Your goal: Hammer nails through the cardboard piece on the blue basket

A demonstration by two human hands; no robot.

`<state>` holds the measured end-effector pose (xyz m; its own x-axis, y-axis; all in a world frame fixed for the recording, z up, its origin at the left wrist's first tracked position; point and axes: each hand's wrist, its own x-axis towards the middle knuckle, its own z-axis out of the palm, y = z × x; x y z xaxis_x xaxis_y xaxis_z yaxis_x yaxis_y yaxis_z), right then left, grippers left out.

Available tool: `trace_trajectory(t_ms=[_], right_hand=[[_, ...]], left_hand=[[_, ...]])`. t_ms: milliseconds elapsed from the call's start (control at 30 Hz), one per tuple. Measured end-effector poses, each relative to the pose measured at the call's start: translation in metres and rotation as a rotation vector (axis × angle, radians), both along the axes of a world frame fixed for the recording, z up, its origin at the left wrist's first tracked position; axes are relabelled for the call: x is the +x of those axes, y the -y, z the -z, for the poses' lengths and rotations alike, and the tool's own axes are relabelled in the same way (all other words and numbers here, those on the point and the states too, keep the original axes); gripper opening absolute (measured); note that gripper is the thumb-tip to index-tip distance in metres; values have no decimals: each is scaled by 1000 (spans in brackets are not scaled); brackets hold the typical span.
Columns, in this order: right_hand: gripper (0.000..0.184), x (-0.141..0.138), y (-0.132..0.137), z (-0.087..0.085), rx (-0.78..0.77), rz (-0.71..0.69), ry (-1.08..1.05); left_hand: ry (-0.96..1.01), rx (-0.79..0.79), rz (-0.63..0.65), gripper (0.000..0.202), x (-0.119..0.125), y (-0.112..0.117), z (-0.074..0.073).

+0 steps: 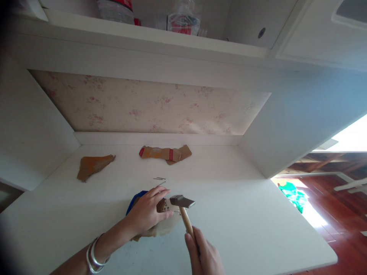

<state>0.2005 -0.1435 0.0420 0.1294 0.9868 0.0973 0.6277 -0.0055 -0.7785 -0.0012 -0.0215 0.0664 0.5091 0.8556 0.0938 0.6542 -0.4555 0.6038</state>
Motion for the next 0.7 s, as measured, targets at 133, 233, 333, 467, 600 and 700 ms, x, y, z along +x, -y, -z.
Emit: trace_trajectory(t_ms=[133, 233, 333, 467, 600, 700], right_hand=[[38, 23, -7, -7, 10, 83, 76], [36, 46, -16, -1, -23, 104, 206], [37, 63, -23, 14, -81, 109, 373], [37, 70, -26, 31, -146, 91, 503], [36, 66, -26, 40, -171, 97, 492], [35, 62, -25, 42, -173, 106, 444]], left_hand=[[-47, 25, 10, 40, -6, -1, -9], [-79, 68, 19, 27, -17, -12, -20], [-149, 161, -52, 26, -33, -39, -22], [-243, 145, -23, 24, -48, -82, -4], [-302, 123, 79, 19, -48, -110, 22], [-336, 141, 121, 22, -44, -121, 38]])
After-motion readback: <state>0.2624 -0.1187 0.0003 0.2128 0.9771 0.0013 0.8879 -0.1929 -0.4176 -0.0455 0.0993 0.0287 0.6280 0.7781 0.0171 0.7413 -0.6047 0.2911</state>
